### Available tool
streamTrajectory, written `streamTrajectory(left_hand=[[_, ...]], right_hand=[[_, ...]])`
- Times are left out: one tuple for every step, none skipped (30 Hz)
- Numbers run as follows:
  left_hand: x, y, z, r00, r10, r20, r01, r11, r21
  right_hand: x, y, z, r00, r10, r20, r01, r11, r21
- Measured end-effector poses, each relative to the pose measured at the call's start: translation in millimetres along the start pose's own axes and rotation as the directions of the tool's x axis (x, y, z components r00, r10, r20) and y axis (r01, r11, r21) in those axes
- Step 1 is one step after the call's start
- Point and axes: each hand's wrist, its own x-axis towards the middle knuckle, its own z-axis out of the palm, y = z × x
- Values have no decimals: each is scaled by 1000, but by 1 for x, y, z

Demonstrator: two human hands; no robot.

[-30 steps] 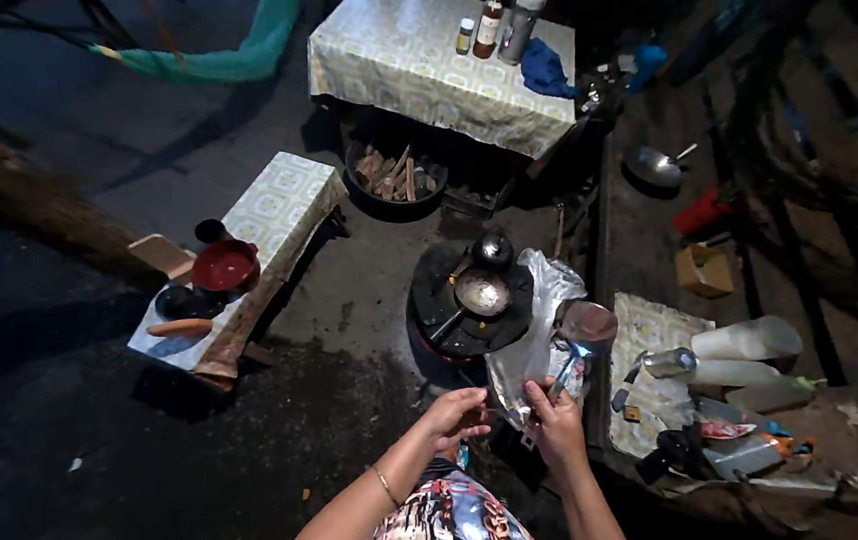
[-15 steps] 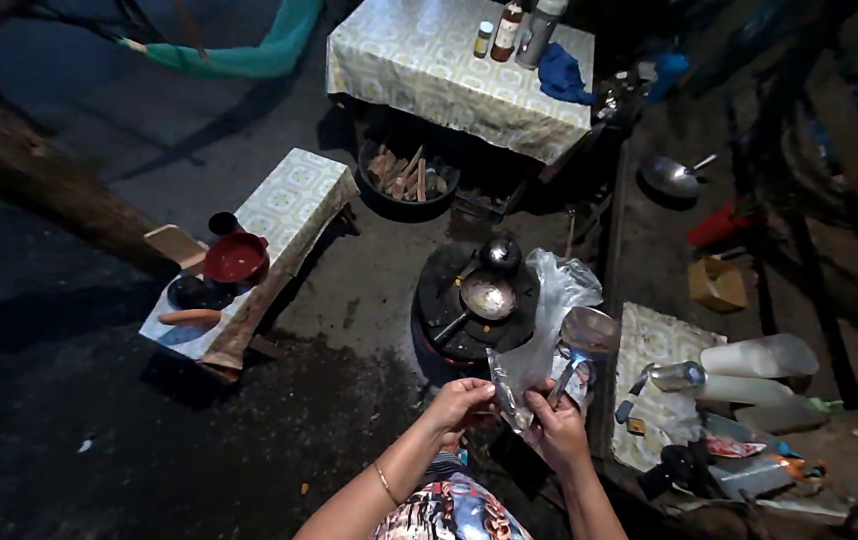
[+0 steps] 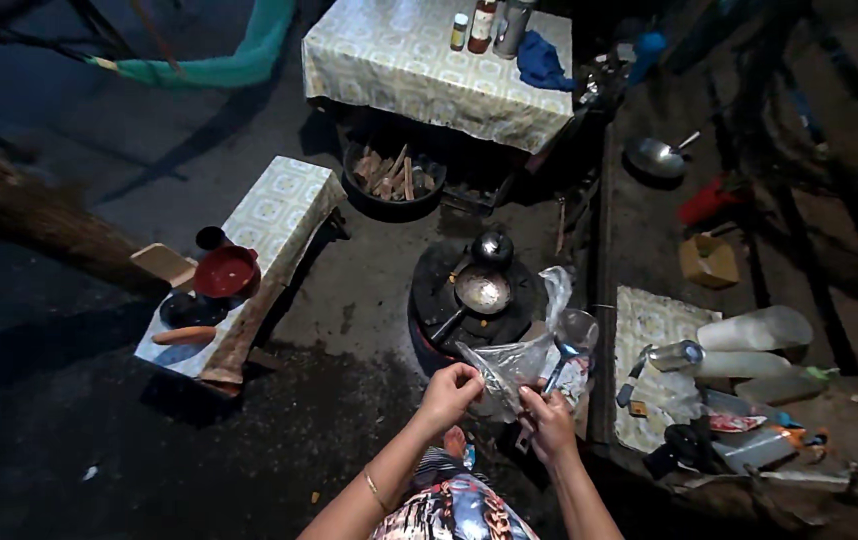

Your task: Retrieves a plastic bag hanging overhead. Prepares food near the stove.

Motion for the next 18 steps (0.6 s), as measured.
streamTrajectory(left_hand=[[-1, -1, -1, 1000, 18, 2, -18, 1000, 15], [-2, -3, -2, 999, 47, 3, -48, 998, 34], [-3, -5, -3, 996, 84, 5, -84, 994, 72], [-5, -6, -3, 993, 119, 13, -120, 983, 136], [-8, -5, -4, 989, 144, 26, -147, 964, 221], [-11, -3, -4, 985, 165, 40, -169, 935, 312], [-14, -1, -4, 981, 186, 59, -194, 904, 382], [-17, 1, -4, 974, 210, 81, -224, 875, 429], [-19, 3, -5, 968, 228, 103, -250, 851, 461], [-22, 5, -5, 964, 235, 121, -264, 833, 486], [-24, 8, -6, 963, 233, 138, -271, 825, 496], [-26, 11, -7, 960, 231, 156, -278, 823, 495], [-28, 14, -8, 958, 231, 172, -287, 818, 499], [-30, 16, -9, 953, 239, 184, -301, 803, 514], [-31, 18, -10, 948, 253, 193, -317, 782, 537], [-32, 19, -11, 947, 256, 196, -322, 771, 550], [-34, 19, -11, 949, 252, 190, -316, 770, 555], [-35, 20, -12, 953, 247, 176, -304, 776, 553]], right_hand=[[0, 2, 2, 999, 41, -8, -40, 998, 38], [1, 4, 3, 997, 74, -5, -73, 994, 81], [1, 7, 4, 995, 102, 0, -101, 987, 124], [1, 10, 5, 992, 124, 10, -123, 978, 167], [1, 12, 6, 990, 138, 24, -140, 970, 200], [0, 14, 6, 988, 145, 43, -151, 962, 227], [1, 17, 7, 986, 154, 56, -163, 953, 254], [2, 19, 9, 984, 167, 62, -178, 943, 281], [4, 21, 11, 981, 188, 56, -196, 934, 298], [6, 22, 13, 976, 212, 44, -215, 926, 309], [8, 24, 15, 970, 240, 23, -235, 919, 315], [11, 27, 18, 963, 270, -2, -256, 915, 311], [13, 29, 20, 955, 295, -17, -277, 915, 294], [16, 32, 21, 949, 316, -10, -301, 912, 279], [19, 37, 22, 946, 325, 7, -314, 907, 280], [22, 42, 24, 945, 327, 22, -319, 902, 289], [22, 47, 24, 946, 321, 53, -321, 894, 314], [22, 49, 25, 948, 310, 75, -317, 887, 336]])
